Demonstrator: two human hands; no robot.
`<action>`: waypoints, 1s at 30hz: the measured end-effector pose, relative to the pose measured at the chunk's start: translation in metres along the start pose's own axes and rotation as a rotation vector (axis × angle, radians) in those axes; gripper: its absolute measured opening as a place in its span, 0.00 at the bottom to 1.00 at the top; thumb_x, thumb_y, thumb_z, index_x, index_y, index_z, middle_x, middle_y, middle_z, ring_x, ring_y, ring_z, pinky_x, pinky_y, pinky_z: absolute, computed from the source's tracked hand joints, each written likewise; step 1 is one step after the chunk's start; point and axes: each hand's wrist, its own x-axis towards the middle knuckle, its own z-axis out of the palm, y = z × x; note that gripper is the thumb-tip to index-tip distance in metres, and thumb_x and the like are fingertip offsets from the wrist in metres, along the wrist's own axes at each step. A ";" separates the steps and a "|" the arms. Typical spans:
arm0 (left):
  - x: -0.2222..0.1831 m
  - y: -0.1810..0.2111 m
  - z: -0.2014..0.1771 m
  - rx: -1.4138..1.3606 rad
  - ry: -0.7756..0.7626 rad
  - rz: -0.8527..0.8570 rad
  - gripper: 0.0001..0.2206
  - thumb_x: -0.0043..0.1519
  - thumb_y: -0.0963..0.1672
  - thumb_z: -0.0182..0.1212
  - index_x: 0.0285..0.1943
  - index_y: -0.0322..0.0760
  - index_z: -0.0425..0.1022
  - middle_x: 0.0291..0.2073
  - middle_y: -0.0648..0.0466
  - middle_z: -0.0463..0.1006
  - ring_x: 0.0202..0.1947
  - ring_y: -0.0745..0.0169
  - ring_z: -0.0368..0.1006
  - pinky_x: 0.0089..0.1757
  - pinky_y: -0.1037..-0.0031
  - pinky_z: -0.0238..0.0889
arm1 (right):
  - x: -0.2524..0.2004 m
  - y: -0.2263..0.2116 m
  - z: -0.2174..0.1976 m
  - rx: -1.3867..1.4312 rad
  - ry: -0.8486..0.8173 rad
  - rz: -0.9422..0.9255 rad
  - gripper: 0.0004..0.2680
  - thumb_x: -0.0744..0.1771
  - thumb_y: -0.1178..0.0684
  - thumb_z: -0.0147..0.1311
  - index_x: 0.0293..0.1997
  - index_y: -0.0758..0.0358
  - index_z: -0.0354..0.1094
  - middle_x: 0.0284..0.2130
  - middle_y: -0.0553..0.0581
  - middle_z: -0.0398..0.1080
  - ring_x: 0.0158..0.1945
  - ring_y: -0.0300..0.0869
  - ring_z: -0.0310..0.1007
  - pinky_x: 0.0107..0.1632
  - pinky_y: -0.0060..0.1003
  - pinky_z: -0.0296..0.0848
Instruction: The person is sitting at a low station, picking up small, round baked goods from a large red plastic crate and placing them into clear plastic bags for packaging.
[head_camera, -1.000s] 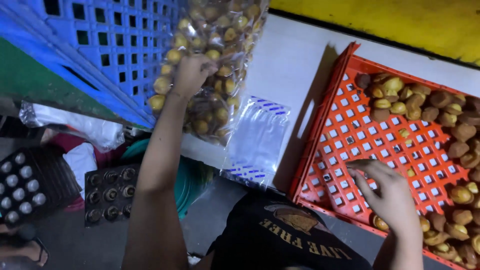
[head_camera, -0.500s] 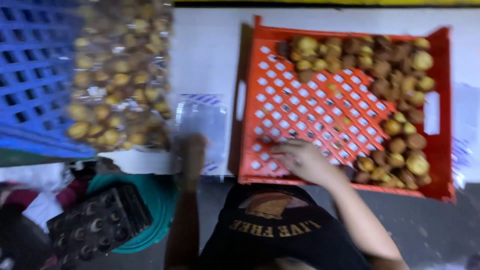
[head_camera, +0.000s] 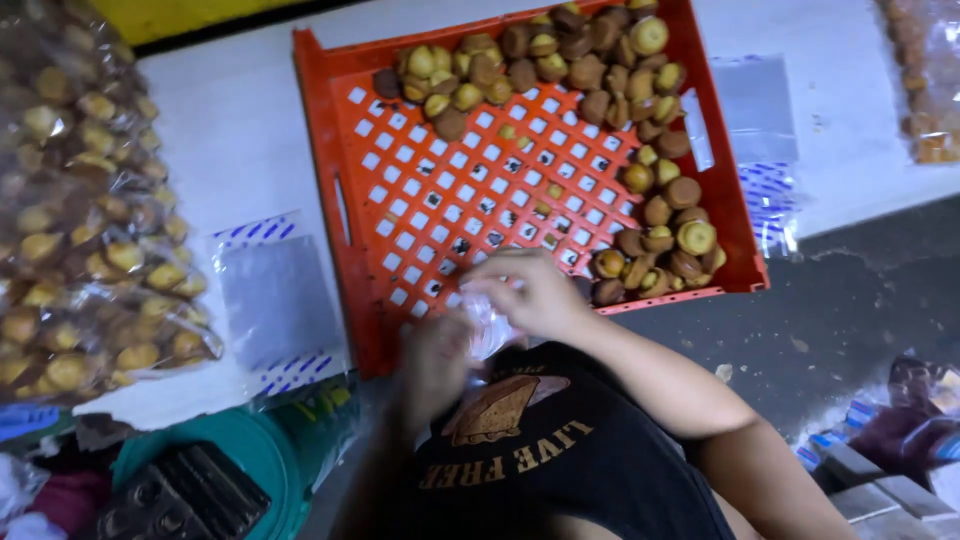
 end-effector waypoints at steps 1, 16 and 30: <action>-0.004 -0.005 0.000 0.539 -0.291 0.224 0.04 0.62 0.44 0.59 0.38 0.45 0.80 0.36 0.59 0.76 0.45 0.63 0.75 0.49 0.75 0.65 | -0.016 0.012 -0.020 -0.033 0.090 0.034 0.05 0.69 0.53 0.55 0.39 0.58 0.77 0.30 0.58 0.78 0.37 0.54 0.79 0.43 0.45 0.77; 0.004 0.007 0.008 1.101 -0.188 0.463 0.15 0.59 0.37 0.56 0.48 0.41 0.86 0.48 0.48 0.85 0.50 0.49 0.80 0.56 0.61 0.67 | -0.134 0.127 -0.178 -1.211 0.379 0.555 0.15 0.59 0.50 0.66 0.46 0.58 0.68 0.36 0.59 0.68 0.35 0.61 0.76 0.38 0.55 0.78; 0.019 0.033 -0.041 1.159 -0.275 0.477 0.16 0.58 0.38 0.55 0.49 0.47 0.86 0.50 0.52 0.85 0.49 0.52 0.80 0.51 0.64 0.72 | -0.072 0.138 -0.165 -1.194 0.433 0.536 0.16 0.61 0.48 0.67 0.53 0.49 0.70 0.48 0.53 0.68 0.41 0.60 0.77 0.44 0.56 0.80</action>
